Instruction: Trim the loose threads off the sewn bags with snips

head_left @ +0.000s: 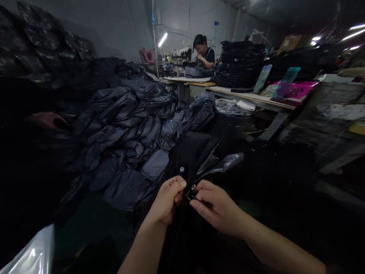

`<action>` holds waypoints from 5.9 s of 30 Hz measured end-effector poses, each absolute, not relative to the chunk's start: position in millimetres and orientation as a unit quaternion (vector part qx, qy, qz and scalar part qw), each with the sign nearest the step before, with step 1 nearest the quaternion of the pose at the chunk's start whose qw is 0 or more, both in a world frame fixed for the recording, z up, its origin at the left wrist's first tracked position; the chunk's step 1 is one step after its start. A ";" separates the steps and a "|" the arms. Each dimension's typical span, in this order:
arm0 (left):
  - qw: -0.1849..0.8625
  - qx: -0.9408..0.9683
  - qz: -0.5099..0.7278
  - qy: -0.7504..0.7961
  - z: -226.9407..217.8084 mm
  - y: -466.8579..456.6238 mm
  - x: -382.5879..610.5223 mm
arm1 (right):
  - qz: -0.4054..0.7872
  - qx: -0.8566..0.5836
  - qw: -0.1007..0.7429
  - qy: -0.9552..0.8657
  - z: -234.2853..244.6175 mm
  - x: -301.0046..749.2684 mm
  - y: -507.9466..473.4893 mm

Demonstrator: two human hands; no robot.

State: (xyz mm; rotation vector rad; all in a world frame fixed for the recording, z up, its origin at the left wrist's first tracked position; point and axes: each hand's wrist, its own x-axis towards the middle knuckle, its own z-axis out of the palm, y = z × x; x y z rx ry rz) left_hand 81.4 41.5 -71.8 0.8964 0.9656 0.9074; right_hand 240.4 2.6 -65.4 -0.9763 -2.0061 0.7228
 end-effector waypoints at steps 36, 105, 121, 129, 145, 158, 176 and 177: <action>0.684 0.424 0.431 0.409 -83.3 38.7 80.7 | 0.266 -0.533 0.497 -0.631 -76.3 209.3 -11.1; 0.648 0.450 0.429 0.440 -79.4 42.4 87.8 | -0.097 -0.495 0.288 -0.814 -57.4 232.3 -0.1; 0.660 0.410 0.429 0.461 -79.6 42.6 87.5 | -0.113 -0.543 0.586 -0.591 -42.9 271.1 13.5; 0.639 0.451 0.425 0.455 -81.0 41.3 85.0 | 0.365 -0.542 0.430 -0.623 -81.0 239.2 -9.5; 0.584 0.556 0.346 0.480 -82.6 41.7 74.8 | 0.521 -0.490 0.463 -0.524 -82.2 241.4 4.8; 0.557 0.587 0.335 0.483 -73.4 40.0 76.8 | 0.474 -0.508 0.418 -0.585 -70.6 245.3 -3.6; 0.712 0.442 0.361 0.409 -85.1 42.9 73.1 | 0.422 -0.511 0.368 -0.652 -56.2 240.4 -6.0; 0.717 0.437 0.362 0.405 -85.4 43.1 72.8 | 0.422 -0.511 0.369 -0.651 -56.0 240.1 -6.0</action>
